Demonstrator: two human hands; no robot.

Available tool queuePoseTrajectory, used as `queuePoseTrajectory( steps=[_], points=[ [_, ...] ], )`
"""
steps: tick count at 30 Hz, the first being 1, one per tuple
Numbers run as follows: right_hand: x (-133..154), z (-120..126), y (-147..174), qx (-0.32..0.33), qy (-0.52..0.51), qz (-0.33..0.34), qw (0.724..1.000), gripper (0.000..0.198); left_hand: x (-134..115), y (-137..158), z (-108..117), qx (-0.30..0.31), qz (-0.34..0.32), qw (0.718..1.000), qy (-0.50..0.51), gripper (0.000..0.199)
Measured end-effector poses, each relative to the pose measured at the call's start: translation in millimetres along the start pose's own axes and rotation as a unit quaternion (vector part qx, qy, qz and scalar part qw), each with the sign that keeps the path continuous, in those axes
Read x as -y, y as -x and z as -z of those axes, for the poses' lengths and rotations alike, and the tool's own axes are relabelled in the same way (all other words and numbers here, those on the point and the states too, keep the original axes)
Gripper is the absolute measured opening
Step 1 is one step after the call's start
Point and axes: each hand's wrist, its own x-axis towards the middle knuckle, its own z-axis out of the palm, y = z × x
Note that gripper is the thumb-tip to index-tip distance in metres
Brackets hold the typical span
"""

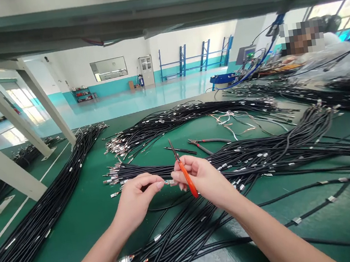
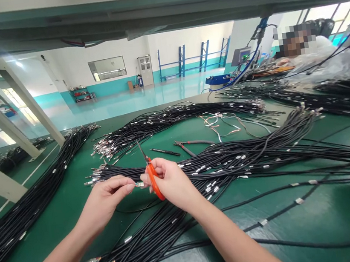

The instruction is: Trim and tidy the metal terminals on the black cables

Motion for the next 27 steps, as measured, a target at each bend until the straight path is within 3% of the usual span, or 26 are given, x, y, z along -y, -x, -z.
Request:
queuePoseTrajectory(
  steps=[4, 8, 14, 17, 27],
  points=[
    [1.7, 21.8, -2.3, 0.022, 0.129, 0.034, 0.991, 0.017, 3.9, -2.6, 5.2, 0.036, 0.009, 0.999, -0.004, 0.014],
    [5.6, 35.8, 1.0, 0.108, 0.176, 0.004, 0.978, 0.011, 6.9, -4.4, 10.0, 0.063, 0.009, 0.998, -0.021, 0.014],
    [8.8, 31.0, 3.3, 0.145, 0.346, -0.013, 0.927, 0.017, 15.0, -9.8, 18.7, 0.131, 0.018, 0.991, -0.033, 0.013],
    [8.1, 26.2, 1.3, 0.165, 0.357, -0.006, 0.919, 0.013, 22.4, -12.3, 23.0, 0.156, 0.001, 0.988, -0.025, 0.014],
    [5.3, 21.3, -0.4, 0.163, 0.464, 0.013, 0.871, 0.017, 29.0, -14.4, 27.7, 0.149, -0.003, 0.988, -0.033, 0.015]
  ],
)
